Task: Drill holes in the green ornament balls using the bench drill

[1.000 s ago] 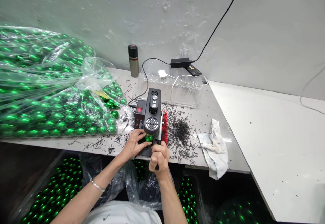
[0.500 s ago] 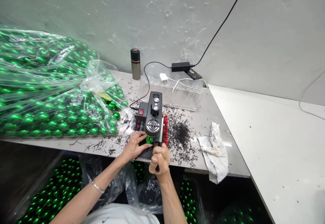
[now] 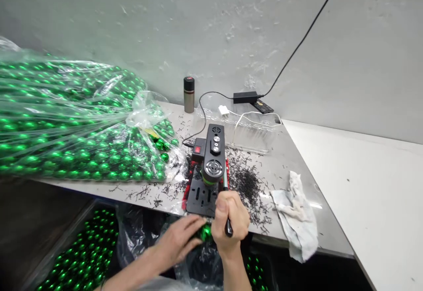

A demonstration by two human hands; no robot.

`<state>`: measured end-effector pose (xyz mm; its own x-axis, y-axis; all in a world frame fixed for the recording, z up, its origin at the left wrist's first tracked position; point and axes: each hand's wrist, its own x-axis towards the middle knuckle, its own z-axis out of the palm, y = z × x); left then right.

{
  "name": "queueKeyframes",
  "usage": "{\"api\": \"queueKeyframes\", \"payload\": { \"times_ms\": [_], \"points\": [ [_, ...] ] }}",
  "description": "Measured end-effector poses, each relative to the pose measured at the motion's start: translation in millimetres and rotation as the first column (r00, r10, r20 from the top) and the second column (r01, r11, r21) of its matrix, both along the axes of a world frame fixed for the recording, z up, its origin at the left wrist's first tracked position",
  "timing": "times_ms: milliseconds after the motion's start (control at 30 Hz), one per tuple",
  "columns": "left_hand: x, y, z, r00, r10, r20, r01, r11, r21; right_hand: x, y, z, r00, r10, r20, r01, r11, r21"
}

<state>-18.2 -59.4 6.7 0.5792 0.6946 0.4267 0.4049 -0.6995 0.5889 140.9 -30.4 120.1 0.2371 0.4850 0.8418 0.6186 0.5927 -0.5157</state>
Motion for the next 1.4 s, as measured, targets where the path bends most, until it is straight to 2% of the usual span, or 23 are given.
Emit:
{"api": "queueKeyframes", "payload": {
  "times_ms": [67, 133, 200, 267, 333, 367, 400, 433, 533, 600, 667, 700, 733, 767, 833, 900, 1033, 1167, 1267, 1400],
  "points": [
    [-4.4, -14.4, -4.0, 0.999, -0.034, -0.036, 0.034, 0.999, -0.025, -1.0, -0.1, -5.0, 1.000, 0.002, -0.018, -0.002, 1.000, 0.018],
    [-10.8, -6.7, -1.6, 1.000, -0.002, -0.008, 0.002, 1.000, -0.026, -1.8, 0.1, -7.9, 1.000, 0.007, -0.026, -0.006, 1.000, 0.024],
    [-21.5, 22.7, 8.4, 0.992, 0.113, 0.053, -0.115, 0.993, 0.020, -2.4, 0.4, -9.7, 1.000, 0.017, -0.020, -0.016, 1.000, 0.026],
    [-36.1, 66.2, 23.2, 0.946, 0.320, 0.049, -0.324, 0.942, 0.085, -2.7, 0.6, -10.9, 1.000, 0.024, -0.018, -0.023, 0.999, 0.037],
    [-51.2, 112.3, 37.6, 0.833, 0.542, -0.105, -0.534, 0.840, 0.096, -2.9, 0.7, -11.8, 0.999, 0.026, -0.022, -0.025, 0.999, 0.046],
    [-57.6, 133.0, 43.4, 0.771, 0.596, -0.222, -0.595, 0.800, 0.079, -2.9, 0.8, -12.0, 0.999, 0.025, -0.025, -0.023, 0.999, 0.048],
    [-62.7, 150.8, 47.8, 0.722, 0.616, -0.316, -0.635, 0.771, 0.051, -3.0, 0.8, -12.2, 0.999, 0.023, -0.027, -0.021, 0.999, 0.047],
    [-66.3, 165.3, 51.0, 0.704, 0.619, -0.348, -0.649, 0.760, 0.038, -3.1, 0.7, -12.3, 0.999, 0.022, -0.025, -0.021, 0.999, 0.044],
    [-69.7, 188.3, 55.7, 0.694, 0.608, -0.385, -0.658, 0.753, 0.004, -3.0, 0.4, -13.4, 1.000, 0.026, -0.011, -0.026, 0.999, 0.037],
    [-69.2, 189.3, 58.3, 0.715, 0.606, -0.348, -0.660, 0.749, -0.052, -2.8, 0.3, -15.2, 0.999, 0.036, -0.003, -0.036, 0.999, 0.039],
    [-68.5, 182.4, 62.2, 0.794, 0.585, -0.164, -0.606, 0.742, -0.287, -2.4, 0.3, -17.8, 0.999, 0.042, -0.004, -0.042, 0.998, 0.046],
    [-68.0, 176.7, 64.4, 0.823, 0.568, -0.010, -0.508, 0.728, -0.461, -2.2, 0.4, -19.2, 0.999, 0.042, -0.006, -0.042, 0.998, 0.050],
    [-67.2, 170.1, 66.5, 0.814, 0.558, 0.162, -0.351, 0.695, -0.628, -2.1, 0.5, -20.5, 0.999, 0.039, -0.011, -0.039, 0.998, 0.054],
    [-65.8, 162.8, 68.3, 0.764, 0.562, 0.316, -0.161, 0.642, -0.750, -1.9, 0.6, -21.5, 0.999, 0.034, -0.014, -0.034, 0.998, 0.051],
    [-60.8, 147.7, 70.3, 0.628, 0.608, 0.486, 0.152, 0.516, -0.843, -1.8, 0.6, -22.8, 0.999, 0.026, -0.020, -0.025, 0.999, 0.041],
    [-52.4, 133.9, 69.9, 0.522, 0.677, 0.519, 0.312, 0.415, -0.855, -1.8, 0.5, -22.6, 1.000, 0.024, -0.019, -0.023, 0.999, 0.039],
    [-30.4, 115.4, 64.5, 0.438, 0.773, 0.458, 0.385, 0.299, -0.873, -2.1, 0.0, -19.8, 1.000, 0.020, 0.006, -0.021, 0.999, 0.040],
    [-11.5, 106.9, 55.6, 0.442, 0.797, 0.411, 0.399, 0.236, -0.886, -2.2, -0.2, -17.4, 0.999, 0.010, 0.034, -0.011, 0.999, 0.035],
    [-3.4, 102.1, 46.9, 0.493, 0.766, 0.412, 0.376, 0.240, -0.895, -2.5, -0.2, -15.4, 0.999, 0.007, 0.050, -0.009, 0.999, 0.036],
    [2.2, 96.1, 33.7, 0.570, 0.710, 0.413, 0.281, 0.304, -0.910, -3.1, 0.9, -8.0, 0.999, 0.002, 0.035, -0.003, 0.999, 0.034]
  ]
}}
